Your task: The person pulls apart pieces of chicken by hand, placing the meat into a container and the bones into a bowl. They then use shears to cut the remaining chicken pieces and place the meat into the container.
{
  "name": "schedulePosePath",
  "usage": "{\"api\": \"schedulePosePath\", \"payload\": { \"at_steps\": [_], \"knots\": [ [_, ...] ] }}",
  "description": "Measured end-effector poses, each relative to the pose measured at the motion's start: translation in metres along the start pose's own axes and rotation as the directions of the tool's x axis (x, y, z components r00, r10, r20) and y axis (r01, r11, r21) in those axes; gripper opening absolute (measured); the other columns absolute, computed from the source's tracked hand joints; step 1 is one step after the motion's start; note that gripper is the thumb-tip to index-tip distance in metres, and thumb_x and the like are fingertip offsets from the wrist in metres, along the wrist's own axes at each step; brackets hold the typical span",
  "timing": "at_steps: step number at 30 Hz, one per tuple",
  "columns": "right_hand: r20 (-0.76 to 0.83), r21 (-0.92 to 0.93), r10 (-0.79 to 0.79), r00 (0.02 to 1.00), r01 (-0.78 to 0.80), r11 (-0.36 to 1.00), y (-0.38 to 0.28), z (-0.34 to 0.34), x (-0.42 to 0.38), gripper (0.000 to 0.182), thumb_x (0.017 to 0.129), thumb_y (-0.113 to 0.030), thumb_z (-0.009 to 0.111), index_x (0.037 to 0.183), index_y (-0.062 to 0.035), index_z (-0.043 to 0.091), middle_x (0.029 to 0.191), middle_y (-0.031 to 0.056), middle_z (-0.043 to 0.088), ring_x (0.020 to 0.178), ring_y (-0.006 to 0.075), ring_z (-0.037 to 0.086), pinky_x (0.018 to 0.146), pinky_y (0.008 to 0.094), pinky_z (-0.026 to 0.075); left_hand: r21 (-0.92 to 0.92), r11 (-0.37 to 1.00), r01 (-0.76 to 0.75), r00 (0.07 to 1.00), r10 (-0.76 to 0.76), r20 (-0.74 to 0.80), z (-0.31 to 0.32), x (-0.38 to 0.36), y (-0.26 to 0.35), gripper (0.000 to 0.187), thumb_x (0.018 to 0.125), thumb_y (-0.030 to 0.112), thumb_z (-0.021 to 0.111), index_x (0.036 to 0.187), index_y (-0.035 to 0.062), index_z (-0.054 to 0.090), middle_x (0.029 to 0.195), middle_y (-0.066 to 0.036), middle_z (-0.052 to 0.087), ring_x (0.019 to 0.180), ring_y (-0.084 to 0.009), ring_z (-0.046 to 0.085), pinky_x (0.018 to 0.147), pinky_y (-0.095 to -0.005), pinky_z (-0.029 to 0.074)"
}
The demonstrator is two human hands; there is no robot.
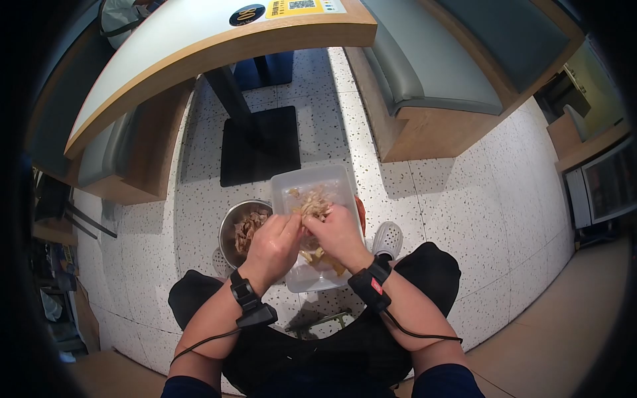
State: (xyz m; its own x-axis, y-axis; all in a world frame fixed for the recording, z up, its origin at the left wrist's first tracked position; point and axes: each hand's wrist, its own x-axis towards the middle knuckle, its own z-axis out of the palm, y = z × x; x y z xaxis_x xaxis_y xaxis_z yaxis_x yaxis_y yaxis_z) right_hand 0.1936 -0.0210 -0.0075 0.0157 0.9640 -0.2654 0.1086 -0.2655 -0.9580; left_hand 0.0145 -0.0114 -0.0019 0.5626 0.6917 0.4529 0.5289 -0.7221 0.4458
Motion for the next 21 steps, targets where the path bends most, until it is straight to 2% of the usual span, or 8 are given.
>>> {"api": "schedulePosePath", "payload": {
  "at_steps": [4, 8, 10, 13, 15, 18, 20, 21],
  "knots": [
    [0.011, 0.058, -0.074, 0.997, 0.074, 0.996, -0.003, 0.002, -0.002, 0.021, 0.089, -0.017, 0.065, 0.094, 0.0029, 0.071, 0.080, 0.0070, 0.073, 0.072, 0.0133, 0.067, 0.066, 0.0297, 0.053, -0.111, 0.989, 0.099, 0.995, -0.101, -0.007, -0.001, 0.001, 0.004, 0.025, 0.086, 0.000, 0.066, 0.110, -0.0013, 0.062, 0.093, -0.019, 0.063, 0.084, -0.0374, 0.062, 0.074, -0.0441, 0.052],
    [0.027, 0.057, -0.018, 0.999, 0.017, 0.998, 0.003, 0.005, 0.000, 0.018, 0.091, -0.014, 0.064, 0.095, 0.0025, 0.070, 0.081, 0.0047, 0.071, 0.071, 0.0114, 0.065, 0.066, 0.0284, 0.052, -0.118, 0.987, 0.106, 0.991, -0.115, -0.071, -0.005, 0.006, 0.006, 0.013, 0.091, 0.003, 0.061, 0.104, 0.0002, 0.061, 0.086, -0.017, 0.061, 0.082, -0.0359, 0.061, 0.075, -0.0443, 0.052],
    [-0.001, 0.305, 0.010, 1.000, -0.009, 0.952, 0.006, 0.012, 0.000, 0.017, 0.094, -0.012, 0.061, 0.099, 0.0019, 0.069, 0.081, 0.0025, 0.069, 0.071, 0.0091, 0.063, 0.066, 0.0270, 0.051, -0.124, 0.986, 0.109, 0.990, -0.119, -0.073, -0.004, 0.005, 0.006, 0.013, 0.092, 0.003, 0.061, 0.104, 0.0002, 0.061, 0.086, -0.017, 0.061, 0.082, -0.0364, 0.061, 0.075, -0.0446, 0.051],
    [0.042, 0.252, -0.052, 0.998, 0.040, 0.967, 0.001, 0.010, -0.004, 0.013, 0.099, -0.010, 0.058, 0.094, -0.0025, 0.067, 0.079, -0.0004, 0.064, 0.069, 0.0038, 0.057, 0.059, 0.0206, 0.043, -0.151, 0.978, 0.141, 0.985, -0.155, -0.079, -0.004, 0.005, 0.010, 0.013, 0.092, 0.003, 0.062, 0.104, -0.0003, 0.062, 0.087, -0.018, 0.062, 0.080, -0.0373, 0.061, 0.073, -0.0448, 0.052],
    [0.032, 0.269, -0.084, 0.996, 0.072, 0.960, -0.002, 0.012, -0.005, 0.012, 0.098, -0.009, 0.058, 0.095, -0.0022, 0.067, 0.080, -0.0005, 0.064, 0.070, 0.0041, 0.057, 0.060, 0.0211, 0.044, -0.169, 0.970, 0.172, 0.979, -0.188, -0.082, -0.005, 0.004, 0.011, 0.013, 0.092, 0.004, 0.062, 0.105, -0.0009, 0.063, 0.087, -0.019, 0.063, 0.079, -0.0375, 0.062, 0.072, -0.0446, 0.052],
    [0.022, 0.208, -0.155, 0.988, 0.147, 0.967, -0.007, 0.010, -0.005, 0.011, 0.095, -0.006, 0.056, 0.097, -0.0014, 0.066, 0.082, -0.0005, 0.064, 0.071, 0.0051, 0.057, 0.061, 0.0225, 0.046, -0.303, 0.926, 0.227, 0.962, -0.261, -0.079, -0.003, 0.003, 0.011, 0.016, 0.093, 0.003, 0.064, 0.107, -0.0042, 0.066, 0.082, -0.018, 0.064, 0.069, -0.0299, 0.064, 0.064, -0.0380, 0.052],
    [0.031, 0.130, -0.196, 0.980, 0.190, 0.973, -0.003, 0.008, -0.002, 0.012, 0.093, -0.004, 0.056, 0.098, -0.0008, 0.065, 0.083, -0.0005, 0.064, 0.071, 0.0058, 0.057, 0.062, 0.0235, 0.047, -0.520, 0.741, 0.425, 0.893, -0.438, 0.106, -0.001, -0.001, 0.009, 0.016, 0.098, 0.008, 0.064, 0.106, -0.0053, 0.067, 0.078, -0.010, 0.064, 0.062, -0.0163, 0.063, 0.058, -0.0302, 0.052],
    [0.039, 0.057, -0.184, 0.982, 0.182, 0.982, 0.002, 0.007, 0.003, 0.013, 0.090, -0.007, 0.058, 0.097, 0.0012, 0.065, 0.083, 0.0051, 0.066, 0.074, 0.0099, 0.060, 0.065, 0.0280, 0.049, -0.520, 0.741, 0.425, 0.893, -0.439, 0.105, -0.002, -0.001, 0.010, 0.016, 0.098, 0.008, 0.064, 0.106, -0.0053, 0.067, 0.078, -0.010, 0.064, 0.062, -0.0163, 0.063, 0.058, -0.0302, 0.052]
  ]
}}
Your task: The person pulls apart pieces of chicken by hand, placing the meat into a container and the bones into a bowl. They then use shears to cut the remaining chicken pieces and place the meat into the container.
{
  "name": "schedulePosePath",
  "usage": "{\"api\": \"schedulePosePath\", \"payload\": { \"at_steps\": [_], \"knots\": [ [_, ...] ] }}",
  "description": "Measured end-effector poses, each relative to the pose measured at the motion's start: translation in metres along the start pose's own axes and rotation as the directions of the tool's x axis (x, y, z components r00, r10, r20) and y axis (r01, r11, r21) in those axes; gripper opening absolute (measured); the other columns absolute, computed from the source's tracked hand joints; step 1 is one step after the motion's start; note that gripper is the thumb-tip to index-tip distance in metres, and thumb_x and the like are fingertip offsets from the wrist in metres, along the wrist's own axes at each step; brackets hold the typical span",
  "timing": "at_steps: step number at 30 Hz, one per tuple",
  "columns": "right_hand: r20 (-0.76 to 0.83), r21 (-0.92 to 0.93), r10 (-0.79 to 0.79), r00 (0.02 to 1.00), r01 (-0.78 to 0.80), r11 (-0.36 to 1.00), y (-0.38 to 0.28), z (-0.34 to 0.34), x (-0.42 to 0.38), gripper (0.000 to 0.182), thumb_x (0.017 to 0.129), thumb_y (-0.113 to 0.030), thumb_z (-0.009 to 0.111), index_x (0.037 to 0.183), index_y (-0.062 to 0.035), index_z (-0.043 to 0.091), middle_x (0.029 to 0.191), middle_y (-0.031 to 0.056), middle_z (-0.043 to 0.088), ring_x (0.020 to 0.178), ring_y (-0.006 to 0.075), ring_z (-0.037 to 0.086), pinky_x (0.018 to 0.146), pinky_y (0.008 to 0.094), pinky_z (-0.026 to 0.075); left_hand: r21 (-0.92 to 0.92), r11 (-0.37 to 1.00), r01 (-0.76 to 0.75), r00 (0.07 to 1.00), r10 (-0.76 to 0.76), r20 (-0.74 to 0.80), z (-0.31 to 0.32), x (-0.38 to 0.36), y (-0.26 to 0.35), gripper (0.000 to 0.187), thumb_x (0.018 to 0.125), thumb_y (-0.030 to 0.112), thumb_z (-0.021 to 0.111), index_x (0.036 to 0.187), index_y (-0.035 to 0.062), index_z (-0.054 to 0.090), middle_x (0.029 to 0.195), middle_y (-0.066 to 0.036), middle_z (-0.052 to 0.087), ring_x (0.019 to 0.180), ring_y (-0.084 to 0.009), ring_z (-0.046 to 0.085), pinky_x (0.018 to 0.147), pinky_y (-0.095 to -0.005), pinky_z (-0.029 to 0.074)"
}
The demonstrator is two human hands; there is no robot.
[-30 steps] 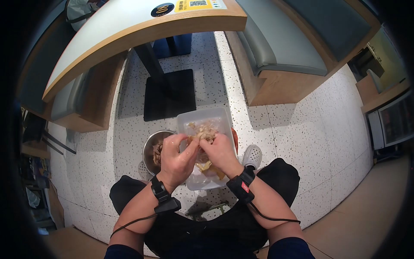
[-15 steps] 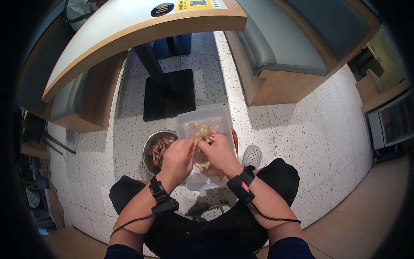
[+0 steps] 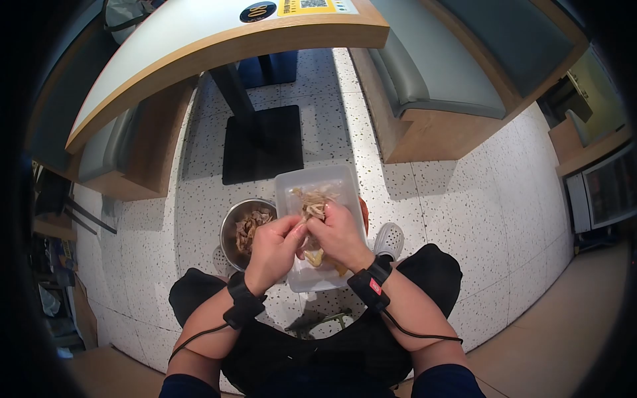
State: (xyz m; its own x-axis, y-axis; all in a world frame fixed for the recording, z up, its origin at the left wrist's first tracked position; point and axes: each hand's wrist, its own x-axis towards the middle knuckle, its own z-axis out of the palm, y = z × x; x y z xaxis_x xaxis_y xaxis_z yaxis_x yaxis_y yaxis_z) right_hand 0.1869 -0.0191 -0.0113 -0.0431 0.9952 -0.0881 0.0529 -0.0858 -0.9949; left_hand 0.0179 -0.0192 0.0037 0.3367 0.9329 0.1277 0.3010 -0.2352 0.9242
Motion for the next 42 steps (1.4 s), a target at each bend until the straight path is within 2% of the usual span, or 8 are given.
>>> {"api": "schedulePosePath", "payload": {
  "at_steps": [2, 17, 23, 27, 29, 32, 37, 42],
  "knots": [
    [0.007, -0.072, 0.013, 1.000, -0.012, 0.997, 0.008, -0.005, 0.002, 0.017, 0.087, -0.010, 0.060, 0.095, 0.0033, 0.066, 0.083, 0.0108, 0.068, 0.077, 0.0140, 0.063, 0.068, 0.0326, 0.052, -0.464, 0.777, 0.426, 0.905, -0.365, 0.219, -0.003, -0.001, 0.005, 0.020, 0.102, 0.013, 0.062, 0.107, -0.0053, 0.067, 0.078, -0.003, 0.061, 0.062, -0.0086, 0.059, 0.056, -0.0252, 0.052],
    [0.136, -0.412, -0.146, 0.980, 0.189, 0.891, -0.002, -0.013, 0.002, 0.021, 0.090, -0.013, 0.059, 0.090, 0.0078, 0.060, 0.075, 0.0192, 0.065, 0.067, 0.0228, 0.063, 0.064, 0.0383, 0.052, -0.620, 0.545, 0.564, 0.823, -0.431, 0.369, -0.013, -0.010, 0.011, 0.022, 0.104, 0.016, 0.060, 0.098, -0.0034, 0.067, 0.077, -0.003, 0.062, 0.062, -0.0089, 0.058, 0.056, -0.0252, 0.052],
    [0.150, -0.014, 0.168, 0.974, -0.168, 0.986, -0.016, -0.011, -0.002, 0.023, 0.091, -0.016, 0.065, 0.087, 0.0049, 0.057, 0.071, 0.0187, 0.061, 0.063, 0.0237, 0.062, 0.060, 0.0363, 0.049, -0.585, 0.666, 0.463, 0.886, -0.370, 0.281, -0.013, -0.005, 0.005, 0.021, 0.105, 0.017, 0.059, 0.103, -0.0030, 0.067, 0.078, -0.001, 0.062, 0.064, -0.0076, 0.058, 0.057, -0.0234, 0.053],
    [0.061, -0.308, -0.069, 0.996, 0.084, 0.948, -0.013, -0.004, -0.003, 0.026, 0.091, -0.020, 0.067, 0.085, 0.0030, 0.057, 0.072, 0.0196, 0.062, 0.063, 0.0280, 0.063, 0.059, 0.0383, 0.049, -0.494, 0.743, 0.451, 0.892, -0.368, 0.261, -0.014, -0.003, 0.000, 0.021, 0.104, 0.017, 0.059, 0.102, -0.0021, 0.067, 0.075, -0.004, 0.063, 0.065, -0.0111, 0.060, 0.060, -0.0283, 0.052],
    [0.031, -0.394, -0.132, 0.991, 0.134, 0.909, -0.008, 0.001, -0.004, 0.026, 0.091, -0.021, 0.066, 0.084, 0.0023, 0.057, 0.073, 0.0197, 0.063, 0.064, 0.0302, 0.064, 0.059, 0.0398, 0.050, -0.149, 0.961, 0.234, 0.968, -0.215, 0.133, -0.007, -0.005, -0.004, 0.018, 0.101, 0.015, 0.059, 0.100, -0.0016, 0.065, 0.074, -0.012, 0.063, 0.065, -0.0210, 0.062, 0.062, -0.0358, 0.051],
    [-0.030, -0.506, -0.214, 0.976, 0.170, 0.845, 0.004, 0.006, -0.003, 0.026, 0.091, -0.023, 0.064, 0.083, 0.0014, 0.058, 0.075, 0.0227, 0.063, 0.068, 0.0375, 0.064, 0.062, 0.0452, 0.051, 0.020, 1.000, 0.013, 0.999, -0.014, 0.037, 0.004, -0.007, -0.009, 0.017, 0.099, 0.015, 0.059, 0.096, -0.0019, 0.063, 0.078, -0.019, 0.063, 0.067, -0.0313, 0.061, 0.064, -0.0399, 0.049],
    [0.137, -0.695, -0.380, 0.915, 0.362, 0.621, 0.006, -0.001, -0.004, 0.024, 0.093, -0.021, 0.060, 0.086, 0.0018, 0.057, 0.075, 0.0261, 0.062, 0.073, 0.0462, 0.063, 0.067, 0.0532, 0.051, -0.024, 0.996, 0.090, 0.993, -0.088, 0.085, 0.004, -0.005, 0.000, 0.020, 0.100, 0.016, 0.058, 0.091, -0.0017, 0.061, 0.074, -0.019, 0.061, 0.065, -0.0331, 0.059, 0.063, -0.0393, 0.048],
    [0.058, -0.635, -0.256, 0.965, 0.234, 0.736, 0.001, -0.005, -0.001, 0.025, 0.094, -0.020, 0.057, 0.081, 0.0010, 0.056, 0.073, 0.0260, 0.061, 0.072, 0.0458, 0.062, 0.067, 0.0531, 0.051, -0.131, 0.956, 0.261, 0.955, -0.237, 0.176, -0.009, -0.003, 0.001, 0.025, 0.101, 0.020, 0.058, 0.086, 0.0008, 0.062, 0.063, -0.011, 0.056, 0.055, -0.0210, 0.054, 0.054, -0.0341, 0.044]
  ]
}}
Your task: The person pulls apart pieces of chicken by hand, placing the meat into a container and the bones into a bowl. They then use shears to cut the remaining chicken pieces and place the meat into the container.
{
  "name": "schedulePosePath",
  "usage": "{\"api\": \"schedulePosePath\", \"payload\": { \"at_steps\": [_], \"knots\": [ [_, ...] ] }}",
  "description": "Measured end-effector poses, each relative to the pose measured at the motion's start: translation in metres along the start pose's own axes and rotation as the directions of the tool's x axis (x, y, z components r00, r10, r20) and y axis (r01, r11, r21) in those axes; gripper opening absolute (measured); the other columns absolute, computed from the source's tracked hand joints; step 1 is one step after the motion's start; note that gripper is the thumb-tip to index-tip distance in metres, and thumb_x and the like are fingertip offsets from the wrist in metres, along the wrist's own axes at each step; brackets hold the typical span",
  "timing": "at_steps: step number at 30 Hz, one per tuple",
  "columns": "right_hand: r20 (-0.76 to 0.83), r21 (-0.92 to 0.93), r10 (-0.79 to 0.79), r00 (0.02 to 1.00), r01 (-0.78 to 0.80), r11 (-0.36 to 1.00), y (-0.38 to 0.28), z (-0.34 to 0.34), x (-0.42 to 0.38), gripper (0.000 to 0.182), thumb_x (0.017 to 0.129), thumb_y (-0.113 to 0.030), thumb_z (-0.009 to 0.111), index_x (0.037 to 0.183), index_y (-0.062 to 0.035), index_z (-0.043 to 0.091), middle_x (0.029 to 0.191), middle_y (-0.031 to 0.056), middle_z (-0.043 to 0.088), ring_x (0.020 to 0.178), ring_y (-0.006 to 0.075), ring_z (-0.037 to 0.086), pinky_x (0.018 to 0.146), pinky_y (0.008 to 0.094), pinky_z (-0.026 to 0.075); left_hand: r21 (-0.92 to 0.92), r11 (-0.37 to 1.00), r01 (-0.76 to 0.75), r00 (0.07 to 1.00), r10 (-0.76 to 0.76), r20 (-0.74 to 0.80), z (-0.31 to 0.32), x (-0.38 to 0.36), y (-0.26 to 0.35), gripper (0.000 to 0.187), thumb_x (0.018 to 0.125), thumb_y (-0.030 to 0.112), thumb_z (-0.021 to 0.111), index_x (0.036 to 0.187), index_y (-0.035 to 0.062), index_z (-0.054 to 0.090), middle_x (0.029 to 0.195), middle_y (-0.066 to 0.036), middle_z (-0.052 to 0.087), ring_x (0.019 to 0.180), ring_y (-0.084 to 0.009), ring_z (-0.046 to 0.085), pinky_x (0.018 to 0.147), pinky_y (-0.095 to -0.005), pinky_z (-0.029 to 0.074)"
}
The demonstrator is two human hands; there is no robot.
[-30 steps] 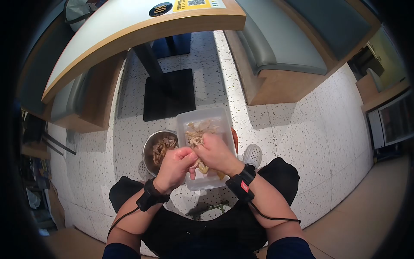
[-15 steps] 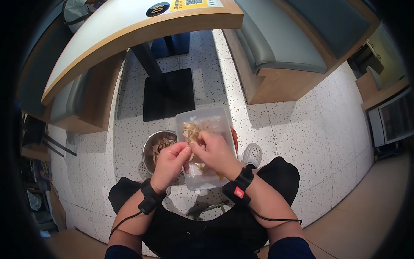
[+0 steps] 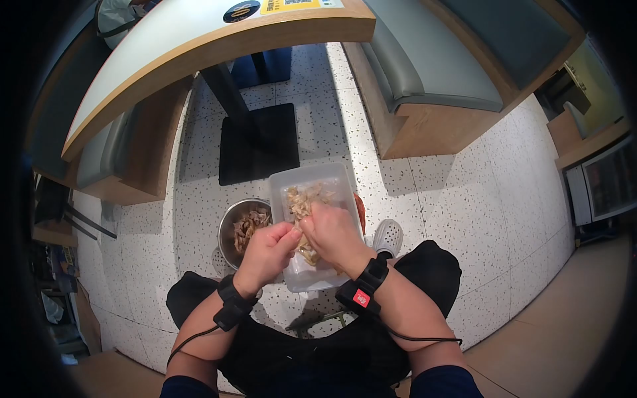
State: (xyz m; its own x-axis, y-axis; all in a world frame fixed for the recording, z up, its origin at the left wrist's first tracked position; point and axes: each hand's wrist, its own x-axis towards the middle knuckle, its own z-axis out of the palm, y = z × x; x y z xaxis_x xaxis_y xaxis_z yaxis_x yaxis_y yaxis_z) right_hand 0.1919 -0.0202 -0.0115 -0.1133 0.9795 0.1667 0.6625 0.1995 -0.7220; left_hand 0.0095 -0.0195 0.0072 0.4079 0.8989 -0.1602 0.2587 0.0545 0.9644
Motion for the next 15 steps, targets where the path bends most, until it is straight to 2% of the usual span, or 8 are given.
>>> {"api": "schedulePosePath", "payload": {
  "at_steps": [2, 3, 5, 7, 8, 10, 14, 15],
  "knots": [
    [0.010, -0.019, 0.006, 1.000, -0.005, 1.000, 0.002, -0.004, 0.001, 0.026, 0.094, -0.020, 0.056, 0.079, 0.0007, 0.056, 0.073, 0.0263, 0.061, 0.072, 0.0456, 0.062, 0.067, 0.0528, 0.050, -0.407, 0.842, 0.354, 0.933, -0.291, 0.211, -0.011, -0.001, 0.004, 0.023, 0.104, 0.022, 0.058, 0.089, 0.0057, 0.064, 0.067, 0.003, 0.055, 0.055, -0.0042, 0.048, 0.049, -0.0209, 0.037],
    [0.065, 0.066, -0.009, 0.998, 0.005, 0.998, 0.005, -0.008, 0.001, 0.026, 0.094, -0.020, 0.055, 0.079, 0.0010, 0.056, 0.073, 0.0263, 0.061, 0.070, 0.0442, 0.062, 0.066, 0.0511, 0.050, -0.407, 0.842, 0.355, 0.933, -0.292, 0.211, -0.016, -0.002, 0.005, 0.023, 0.104, 0.022, 0.058, 0.089, 0.0057, 0.064, 0.067, 0.003, 0.055, 0.055, -0.0042, 0.048, 0.049, -0.0209, 0.037],
    [0.119, 0.151, -0.030, 0.992, 0.011, 0.988, 0.007, -0.012, 0.002, 0.026, 0.095, -0.019, 0.054, 0.079, 0.0014, 0.057, 0.073, 0.0262, 0.061, 0.068, 0.0428, 0.061, 0.065, 0.0494, 0.049, -0.636, 0.608, 0.476, 0.879, -0.301, 0.371, -0.024, -0.003, 0.005, 0.024, 0.104, 0.025, 0.059, 0.088, 0.0073, 0.061, 0.065, 0.004, 0.050, 0.053, -0.0041, 0.044, 0.047, -0.0196, 0.033],
    [0.256, 0.364, 0.086, 0.963, -0.178, 0.914, 0.006, -0.015, 0.003, 0.021, 0.096, -0.013, 0.051, 0.083, 0.0020, 0.058, 0.066, 0.0139, 0.058, 0.060, 0.0254, 0.058, 0.059, 0.0387, 0.047, -0.646, 0.595, 0.479, 0.878, -0.303, 0.372, -0.024, -0.003, 0.002, 0.025, 0.104, 0.027, 0.058, 0.088, 0.0073, 0.060, 0.066, 0.003, 0.051, 0.052, -0.0048, 0.044, 0.047, -0.0200, 0.032],
    [0.257, 0.364, 0.084, 0.963, -0.177, 0.915, 0.003, -0.016, 0.003, 0.021, 0.096, -0.013, 0.051, 0.083, 0.0020, 0.058, 0.066, 0.0139, 0.058, 0.060, 0.0254, 0.058, 0.059, 0.0387, 0.047, -0.626, 0.633, 0.456, 0.890, -0.309, 0.335, -0.022, -0.003, -0.001, 0.024, 0.104, 0.027, 0.058, 0.090, 0.0070, 0.061, 0.066, 0.003, 0.052, 0.052, -0.0046, 0.045, 0.046, -0.0194, 0.033],
    [0.336, 0.412, 0.130, 0.933, -0.269, 0.871, -0.003, -0.017, 0.004, 0.025, 0.102, -0.017, 0.051, 0.086, 0.0002, 0.061, 0.067, 0.0047, 0.057, 0.060, 0.0129, 0.056, 0.058, 0.0305, 0.047, -0.604, 0.670, 0.431, 0.902, -0.314, 0.296, -0.020, -0.002, -0.003, 0.024, 0.105, 0.027, 0.058, 0.092, 0.0068, 0.062, 0.067, 0.003, 0.053, 0.051, -0.0045, 0.045, 0.046, -0.0189, 0.033],
    [0.352, 0.510, 0.179, 0.919, -0.349, 0.786, -0.010, -0.017, 0.006, 0.029, 0.106, -0.023, 0.051, 0.090, -0.0014, 0.063, 0.072, 0.0007, 0.060, 0.061, 0.0088, 0.055, 0.058, 0.0255, 0.047, -0.658, 0.673, 0.338, 0.940, -0.268, 0.209, -0.025, 0.004, -0.007, 0.023, 0.106, 0.024, 0.054, 0.102, 0.0034, 0.064, 0.077, 0.000, 0.060, 0.059, -0.0064, 0.052, 0.052, -0.0198, 0.041],
    [0.369, 0.525, 0.250, 0.895, -0.423, 0.738, -0.013, -0.021, 0.006, 0.028, 0.106, -0.024, 0.053, 0.092, -0.0017, 0.063, 0.074, -0.0007, 0.060, 0.062, 0.0076, 0.055, 0.058, 0.0243, 0.047, -0.690, 0.656, 0.305, 0.951, -0.248, 0.185, -0.026, 0.005, -0.009, 0.024, 0.107, 0.023, 0.053, 0.106, 0.0021, 0.064, 0.081, -0.001, 0.063, 0.063, -0.0075, 0.055, 0.055, -0.0206, 0.045]
  ]
}}
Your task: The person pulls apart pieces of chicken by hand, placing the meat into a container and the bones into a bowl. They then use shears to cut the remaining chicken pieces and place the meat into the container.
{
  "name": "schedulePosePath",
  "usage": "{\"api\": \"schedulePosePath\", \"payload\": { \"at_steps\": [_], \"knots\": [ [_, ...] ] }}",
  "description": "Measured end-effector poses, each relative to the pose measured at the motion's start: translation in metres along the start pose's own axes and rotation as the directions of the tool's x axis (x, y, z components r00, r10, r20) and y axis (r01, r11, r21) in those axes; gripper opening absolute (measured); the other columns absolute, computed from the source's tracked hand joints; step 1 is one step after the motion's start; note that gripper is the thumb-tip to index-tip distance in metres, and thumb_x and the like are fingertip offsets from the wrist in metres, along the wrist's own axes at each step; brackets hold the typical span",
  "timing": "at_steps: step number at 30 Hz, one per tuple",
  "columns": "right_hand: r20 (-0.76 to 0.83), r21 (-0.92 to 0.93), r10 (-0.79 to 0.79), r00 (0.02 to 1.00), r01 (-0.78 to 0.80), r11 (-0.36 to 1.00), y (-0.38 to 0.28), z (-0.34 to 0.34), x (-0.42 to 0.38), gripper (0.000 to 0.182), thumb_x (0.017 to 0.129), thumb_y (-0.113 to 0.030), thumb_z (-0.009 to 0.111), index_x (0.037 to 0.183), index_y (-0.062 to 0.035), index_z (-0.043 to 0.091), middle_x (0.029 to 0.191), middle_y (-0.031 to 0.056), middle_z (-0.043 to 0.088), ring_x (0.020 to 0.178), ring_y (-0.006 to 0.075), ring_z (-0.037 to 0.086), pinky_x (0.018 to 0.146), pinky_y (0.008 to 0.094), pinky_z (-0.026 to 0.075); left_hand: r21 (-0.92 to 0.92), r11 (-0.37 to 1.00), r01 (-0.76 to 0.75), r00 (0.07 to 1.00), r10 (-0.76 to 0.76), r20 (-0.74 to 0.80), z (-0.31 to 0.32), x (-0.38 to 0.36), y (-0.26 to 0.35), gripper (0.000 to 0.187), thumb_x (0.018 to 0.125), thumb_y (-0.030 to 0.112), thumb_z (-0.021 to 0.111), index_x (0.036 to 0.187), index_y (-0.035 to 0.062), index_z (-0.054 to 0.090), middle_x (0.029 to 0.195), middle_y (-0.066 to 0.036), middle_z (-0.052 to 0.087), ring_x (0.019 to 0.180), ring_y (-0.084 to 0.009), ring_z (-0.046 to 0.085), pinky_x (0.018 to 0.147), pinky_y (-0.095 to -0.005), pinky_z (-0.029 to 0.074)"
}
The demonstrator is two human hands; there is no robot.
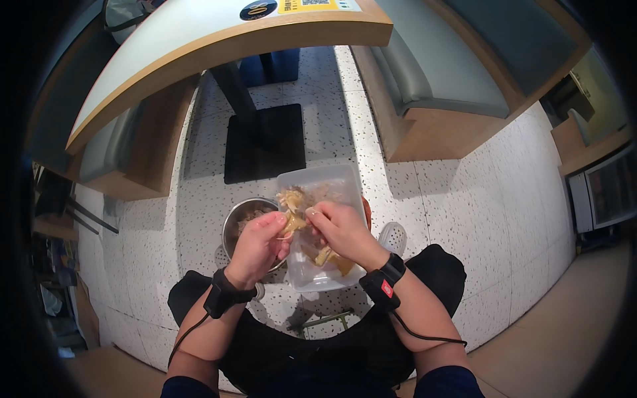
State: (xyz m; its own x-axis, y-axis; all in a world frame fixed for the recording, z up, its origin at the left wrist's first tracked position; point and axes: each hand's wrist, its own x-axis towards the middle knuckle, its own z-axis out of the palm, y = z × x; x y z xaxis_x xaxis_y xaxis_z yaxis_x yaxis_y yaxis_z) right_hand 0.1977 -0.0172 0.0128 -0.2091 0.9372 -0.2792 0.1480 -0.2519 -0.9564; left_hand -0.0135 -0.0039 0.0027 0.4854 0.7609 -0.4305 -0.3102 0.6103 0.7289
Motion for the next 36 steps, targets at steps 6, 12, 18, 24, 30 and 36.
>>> {"api": "schedulePosePath", "payload": {
  "at_steps": [6, 12, 18, 24, 30, 36],
  "knots": [
    [-0.139, 0.071, 0.035, 0.990, -0.025, 0.997, 0.007, 0.003, 0.000, 0.027, 0.106, -0.025, 0.055, 0.097, -0.0017, 0.065, 0.078, -0.0018, 0.062, 0.065, 0.0059, 0.057, 0.058, 0.0231, 0.047, -0.047, 0.998, -0.042, 0.997, 0.045, 0.069, 0.002, 0.002, 0.002, 0.023, 0.107, 0.014, 0.050, 0.117, -0.0021, 0.062, 0.098, -0.007, 0.068, 0.081, -0.0102, 0.062, 0.073, -0.0243, 0.052],
    [-0.184, -0.466, -0.164, 0.969, 0.060, 0.883, 0.021, -0.003, 0.006, 0.024, 0.099, -0.020, 0.058, 0.104, 0.0023, 0.068, 0.086, 0.0165, 0.069, 0.075, 0.0283, 0.068, 0.072, 0.0365, 0.054, 0.010, 0.999, -0.046, 0.994, 0.045, 0.099, 0.000, 0.007, -0.004, 0.022, 0.106, 0.011, 0.050, 0.119, -0.0021, 0.062, 0.102, -0.008, 0.069, 0.081, -0.0098, 0.062, 0.075, -0.0242, 0.052],
    [-0.173, -0.542, -0.252, 0.952, 0.121, 0.831, 0.015, -0.003, 0.002, 0.033, 0.096, -0.025, 0.062, 0.113, 0.0027, 0.070, 0.105, 0.0226, 0.069, 0.090, 0.0345, 0.068, 0.082, 0.0394, 0.053, 0.161, 0.984, -0.074, 0.997, 0.071, 0.022, 0.010, 0.011, -0.003, 0.013, 0.103, 0.009, 0.056, 0.108, -0.0006, 0.064, 0.097, -0.008, 0.070, 0.080, -0.0109, 0.063, 0.074, -0.0257, 0.052],
    [-0.134, -0.116, -0.046, 0.990, 0.030, 0.993, 0.003, 0.000, 0.001, 0.029, 0.094, -0.024, 0.068, 0.105, 0.0023, 0.072, 0.090, 0.0087, 0.068, 0.076, 0.0146, 0.064, 0.069, 0.0287, 0.051, 0.211, 0.973, -0.087, 0.995, 0.076, 0.059, 0.013, 0.010, -0.007, 0.010, 0.099, 0.006, 0.063, 0.106, -0.0016, 0.066, 0.090, -0.006, 0.070, 0.076, -0.0096, 0.064, 0.070, -0.0245, 0.053],
    [-0.121, 0.079, 0.042, 0.992, -0.032, 0.996, 0.012, 0.000, 0.004, 0.016, 0.094, -0.017, 0.067, 0.096, -0.0012, 0.069, 0.076, -0.0010, 0.064, 0.064, 0.0062, 0.058, 0.059, 0.0219, 0.047, 0.471, 0.877, -0.095, 0.995, 0.080, 0.052, 0.011, 0.013, -0.009, 0.014, 0.098, 0.010, 0.067, 0.102, -0.0028, 0.064, 0.089, -0.005, 0.070, 0.076, -0.0095, 0.065, 0.066, -0.0238, 0.053],
    [-0.093, -0.163, -0.095, 0.991, 0.079, 0.983, 0.017, 0.000, 0.003, 0.013, 0.093, -0.012, 0.064, 0.095, 0.0007, 0.065, 0.082, 0.0019, 0.064, 0.070, 0.0096, 0.058, 0.063, 0.0255, 0.048, 0.135, 0.960, -0.243, 0.970, 0.243, 0.022, 0.016, 0.014, -0.005, 0.034, 0.094, 0.005, 0.070, 0.124, -0.0011, 0.056, 0.098, -0.004, 0.068, 0.083, -0.0076, 0.065, 0.069, -0.0212, 0.053]
  ]
}}
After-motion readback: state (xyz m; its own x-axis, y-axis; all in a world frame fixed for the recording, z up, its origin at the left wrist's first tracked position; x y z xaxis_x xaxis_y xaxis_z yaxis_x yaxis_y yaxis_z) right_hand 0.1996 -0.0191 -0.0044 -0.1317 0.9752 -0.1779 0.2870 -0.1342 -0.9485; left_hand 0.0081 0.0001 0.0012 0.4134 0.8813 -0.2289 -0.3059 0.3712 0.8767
